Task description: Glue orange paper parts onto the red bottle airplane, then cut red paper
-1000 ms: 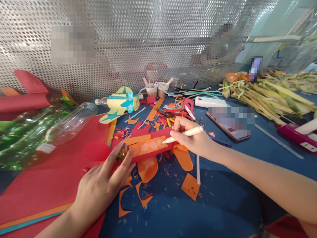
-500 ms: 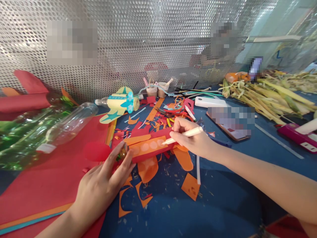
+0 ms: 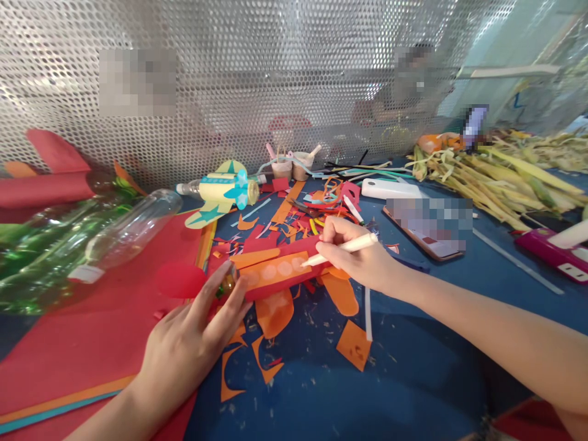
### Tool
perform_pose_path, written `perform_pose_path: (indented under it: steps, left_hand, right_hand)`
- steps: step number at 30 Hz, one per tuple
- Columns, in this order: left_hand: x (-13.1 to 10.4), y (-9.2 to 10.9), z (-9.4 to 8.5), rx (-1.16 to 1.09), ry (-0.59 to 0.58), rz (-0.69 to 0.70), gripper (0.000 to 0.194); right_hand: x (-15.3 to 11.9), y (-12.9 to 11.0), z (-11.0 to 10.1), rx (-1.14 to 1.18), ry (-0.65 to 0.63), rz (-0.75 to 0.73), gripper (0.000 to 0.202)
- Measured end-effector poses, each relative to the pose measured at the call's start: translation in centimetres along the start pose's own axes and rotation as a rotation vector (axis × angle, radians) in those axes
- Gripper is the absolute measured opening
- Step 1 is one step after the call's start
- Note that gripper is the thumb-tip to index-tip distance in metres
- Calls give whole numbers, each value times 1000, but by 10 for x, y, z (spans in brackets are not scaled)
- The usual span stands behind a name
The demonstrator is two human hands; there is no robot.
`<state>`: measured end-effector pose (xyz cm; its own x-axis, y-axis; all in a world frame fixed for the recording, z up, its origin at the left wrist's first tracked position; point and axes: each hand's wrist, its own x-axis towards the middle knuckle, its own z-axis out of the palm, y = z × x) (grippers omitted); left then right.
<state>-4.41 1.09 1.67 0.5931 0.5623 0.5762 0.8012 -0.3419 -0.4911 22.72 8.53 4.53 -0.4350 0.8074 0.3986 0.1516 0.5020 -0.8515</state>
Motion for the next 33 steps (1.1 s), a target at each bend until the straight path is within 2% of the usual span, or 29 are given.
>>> perform_pose_path:
  steps: [2, 9, 13, 19, 33]
  left_hand:
    - [0, -1, 0, -9, 10, 13, 45]
    - [2, 1, -4, 0, -53, -21, 26]
    - [2, 2, -3, 28, -27, 7, 27]
    - [1, 1, -3, 31, -54, 3, 29]
    - [0, 2, -3, 13, -63, -25, 29]
  right_hand:
    - [0, -1, 0, -3, -11, 5, 24]
    - [1, -2, -1, -13, -15, 19, 24]
    - [1, -2, -2, -22, -1, 3, 24]
    - [2, -4, 0, -15, 34, 30, 25]
    - [2, -4, -1, -33, 10, 21, 26]
